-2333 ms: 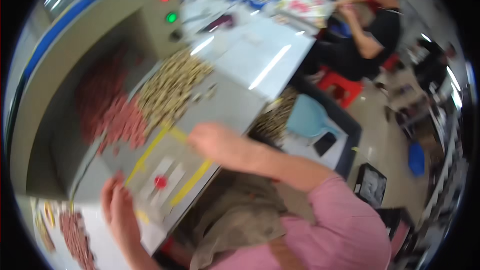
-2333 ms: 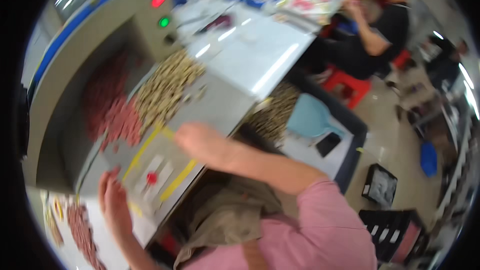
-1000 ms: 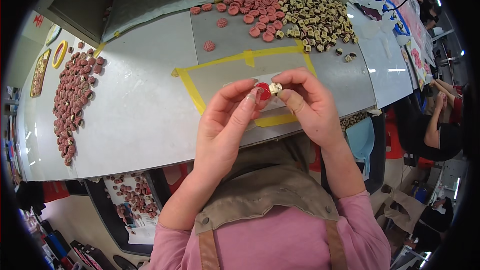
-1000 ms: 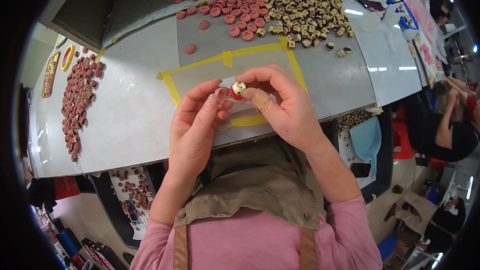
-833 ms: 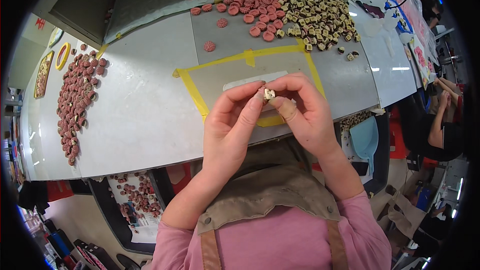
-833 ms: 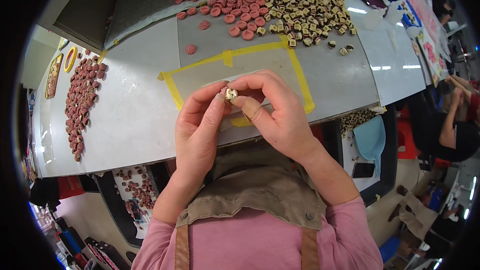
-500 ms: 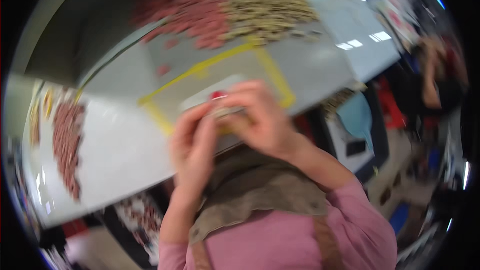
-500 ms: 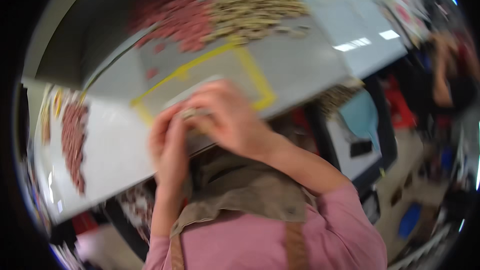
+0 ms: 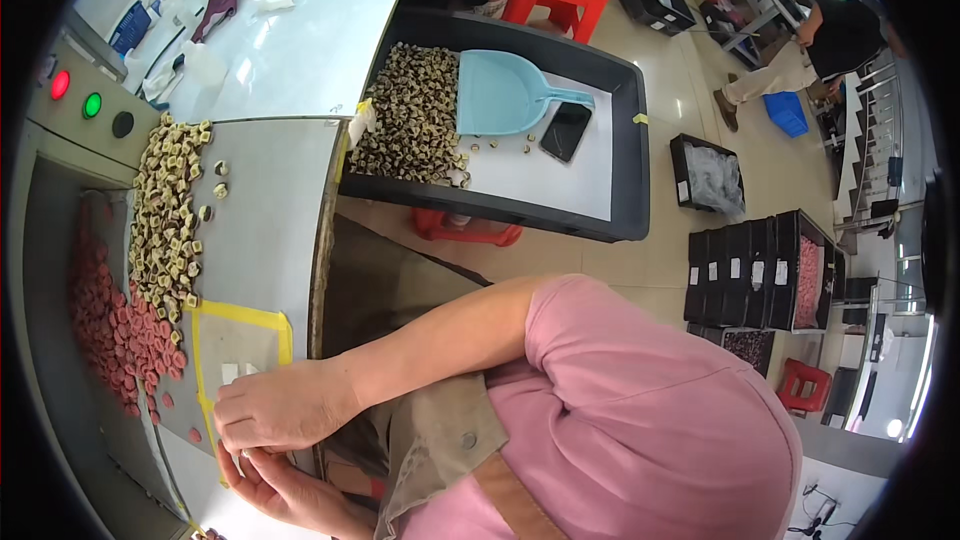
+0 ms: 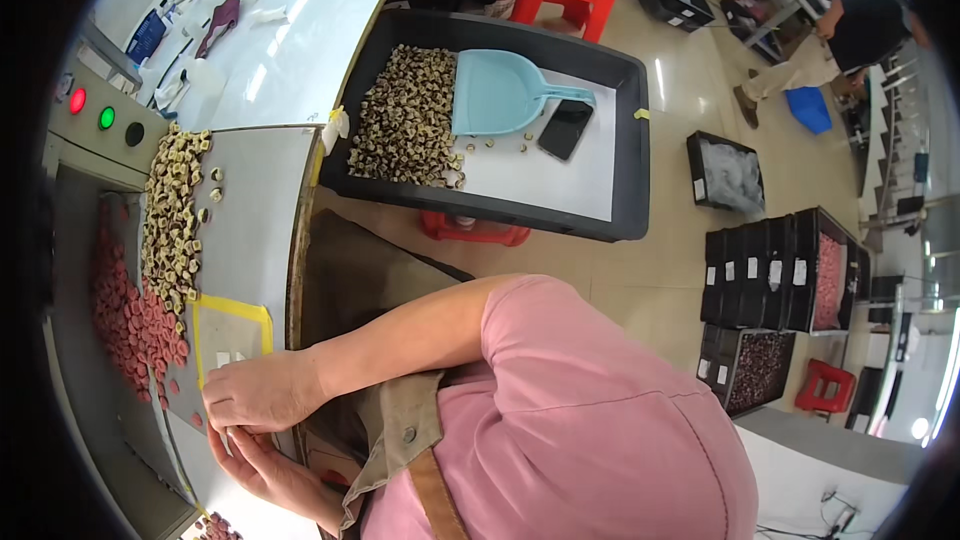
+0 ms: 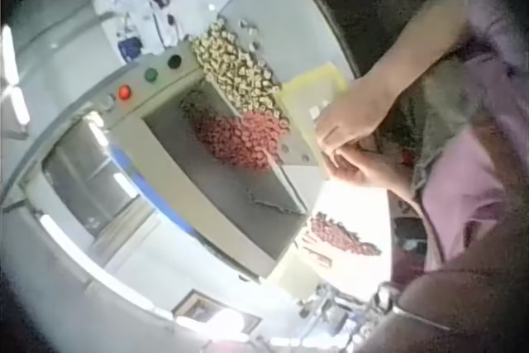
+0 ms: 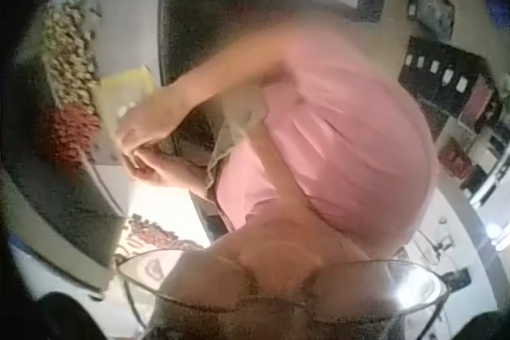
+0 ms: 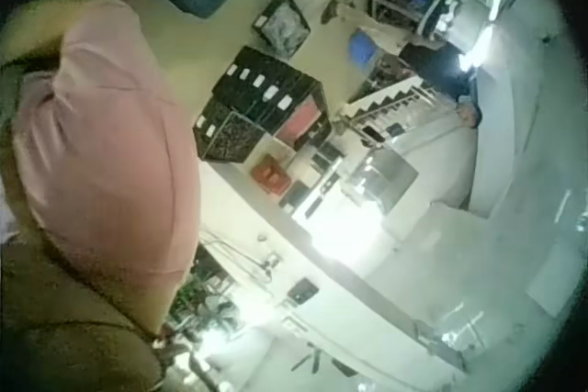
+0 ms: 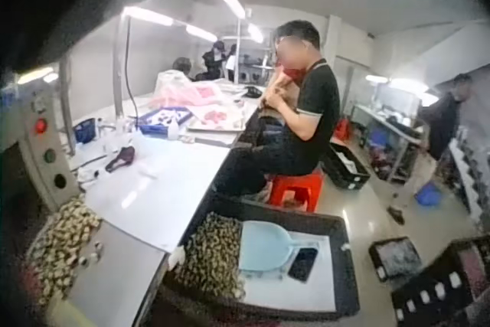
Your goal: The person squeezes glue from a bottle into a small plastic cap. The person then repeatedly picks up small craft components by hand, applies glue to them, joins the pieces together, and places the assembled items onto the table.
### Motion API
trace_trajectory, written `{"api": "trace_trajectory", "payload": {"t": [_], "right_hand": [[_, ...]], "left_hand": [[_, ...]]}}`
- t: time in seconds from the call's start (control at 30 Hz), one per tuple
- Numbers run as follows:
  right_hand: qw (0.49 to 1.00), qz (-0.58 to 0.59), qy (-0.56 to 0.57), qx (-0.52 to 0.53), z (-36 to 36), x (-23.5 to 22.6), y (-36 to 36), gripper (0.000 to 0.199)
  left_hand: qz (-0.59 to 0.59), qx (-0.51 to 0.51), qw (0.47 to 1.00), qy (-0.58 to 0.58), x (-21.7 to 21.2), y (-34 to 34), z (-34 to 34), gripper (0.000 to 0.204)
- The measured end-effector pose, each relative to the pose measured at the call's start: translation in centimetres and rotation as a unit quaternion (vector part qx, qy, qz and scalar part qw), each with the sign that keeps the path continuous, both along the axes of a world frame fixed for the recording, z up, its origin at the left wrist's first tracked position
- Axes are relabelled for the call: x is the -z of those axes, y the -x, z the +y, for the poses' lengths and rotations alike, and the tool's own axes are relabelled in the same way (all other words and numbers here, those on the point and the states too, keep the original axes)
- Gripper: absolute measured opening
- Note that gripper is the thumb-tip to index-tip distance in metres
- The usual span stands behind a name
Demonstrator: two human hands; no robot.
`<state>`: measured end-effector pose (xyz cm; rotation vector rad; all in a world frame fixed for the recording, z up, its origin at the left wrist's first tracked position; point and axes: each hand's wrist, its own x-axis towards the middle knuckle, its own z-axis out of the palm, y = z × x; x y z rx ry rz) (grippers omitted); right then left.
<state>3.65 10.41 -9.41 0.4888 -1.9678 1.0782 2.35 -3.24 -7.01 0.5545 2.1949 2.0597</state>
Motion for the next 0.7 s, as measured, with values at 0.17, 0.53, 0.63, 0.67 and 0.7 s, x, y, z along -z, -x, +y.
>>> {"api": "trace_trajectory", "payload": {"t": [0.17,0.53,0.63,0.67,0.7], "right_hand": [[0.999,-0.014,-0.042,0.029,0.8,-0.1,-1.1,0.02],[0.806,-0.144,0.31,0.484,22.6,3.3,-32.3,0.03],[0.663,-0.121,0.221,0.705,27.0,8.7,-46.6,0.04],[0.606,-0.117,0.203,0.76,28.6,10.4,-51.5,0.042],[0.546,-0.114,0.191,0.808,28.9,12.8,-55.4,0.045]], "left_hand": [[-0.004,0.019,0.998,-0.062,-1.4,-1.8,1.2,0.042],[0.032,0.039,0.996,0.07,-2.4,-7.3,1.3,0.033],[0.054,0.064,0.992,0.099,-2.6,-9.6,1.7,0.033],[0.054,0.071,0.992,0.094,-2.7,-11.0,2.8,0.033],[0.054,0.072,0.991,0.102,-2.9,-11.7,3.1,0.034]]}}
